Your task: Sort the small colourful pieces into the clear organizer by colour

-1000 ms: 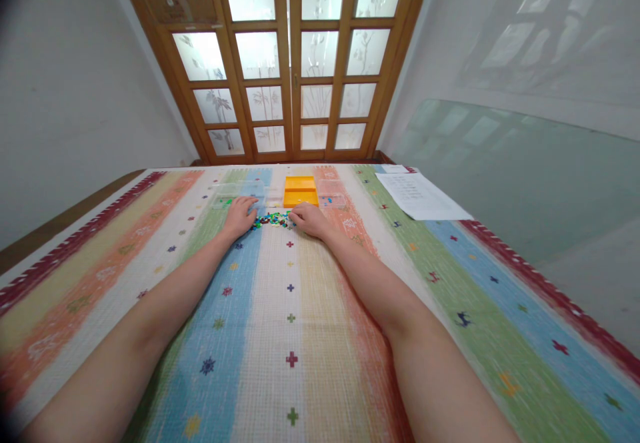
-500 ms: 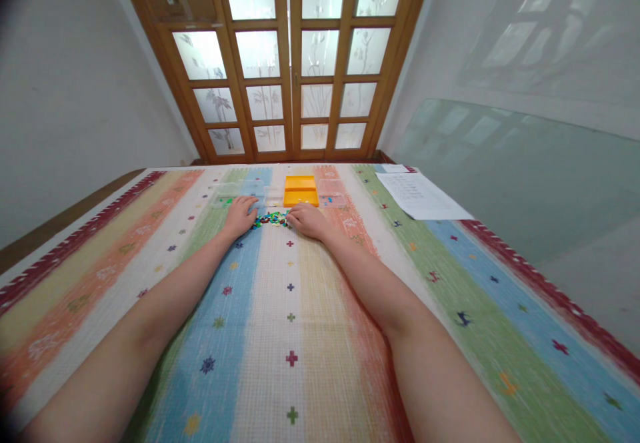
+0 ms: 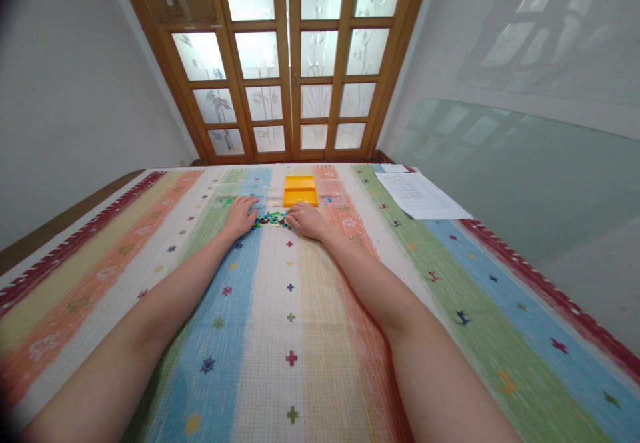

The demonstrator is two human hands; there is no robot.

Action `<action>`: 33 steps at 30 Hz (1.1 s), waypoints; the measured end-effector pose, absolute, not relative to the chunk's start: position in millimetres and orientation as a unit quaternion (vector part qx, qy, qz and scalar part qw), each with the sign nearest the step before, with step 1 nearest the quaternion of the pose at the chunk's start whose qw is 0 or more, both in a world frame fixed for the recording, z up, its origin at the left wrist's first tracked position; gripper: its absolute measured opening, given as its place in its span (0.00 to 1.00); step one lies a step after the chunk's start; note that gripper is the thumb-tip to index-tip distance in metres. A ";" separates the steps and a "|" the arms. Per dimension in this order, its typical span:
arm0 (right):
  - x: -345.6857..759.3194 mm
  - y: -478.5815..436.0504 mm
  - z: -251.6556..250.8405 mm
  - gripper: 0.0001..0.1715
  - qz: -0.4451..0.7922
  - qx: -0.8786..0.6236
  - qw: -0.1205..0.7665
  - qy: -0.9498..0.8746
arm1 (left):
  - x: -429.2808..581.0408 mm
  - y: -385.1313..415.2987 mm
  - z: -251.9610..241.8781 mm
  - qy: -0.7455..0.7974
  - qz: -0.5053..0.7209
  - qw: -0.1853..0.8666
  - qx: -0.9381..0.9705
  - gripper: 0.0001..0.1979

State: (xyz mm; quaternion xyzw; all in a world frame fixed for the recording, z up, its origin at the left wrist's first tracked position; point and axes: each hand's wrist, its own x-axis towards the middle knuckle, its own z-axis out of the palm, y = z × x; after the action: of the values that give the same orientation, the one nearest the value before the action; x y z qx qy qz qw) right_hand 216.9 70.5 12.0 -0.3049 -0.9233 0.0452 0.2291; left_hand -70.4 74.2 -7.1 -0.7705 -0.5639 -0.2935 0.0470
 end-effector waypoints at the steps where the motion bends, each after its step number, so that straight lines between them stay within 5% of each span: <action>1: 216.3 70.0 12.5 0.22 0.041 -0.307 0.224 -0.924 | -70.5 74.3 -7.4 -0.561 -0.294 0.048 -0.772 0.22; 8: 212.3 70.1 11.5 0.23 0.035 -0.324 0.219 -0.920 | -70.4 73.5 -6.3 -0.562 -0.291 0.044 -0.773 0.21; 24: 243.0 104.1 -1.6 0.29 0.000 -0.461 0.409 -0.788 | -68.0 71.1 -4.0 -0.558 -0.290 0.040 -0.777 0.22; 33: 253.8 114.9 -5.7 0.23 0.028 -0.445 0.415 -0.793 | -66.9 68.9 -1.5 -0.564 -0.286 0.037 -0.774 0.21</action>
State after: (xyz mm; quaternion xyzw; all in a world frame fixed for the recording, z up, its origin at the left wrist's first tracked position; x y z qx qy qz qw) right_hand 253.8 114.9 -5.7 -0.4450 -0.7929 0.0276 0.4153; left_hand -66.9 68.9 -1.5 -0.7740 -0.5638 -0.2857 0.0374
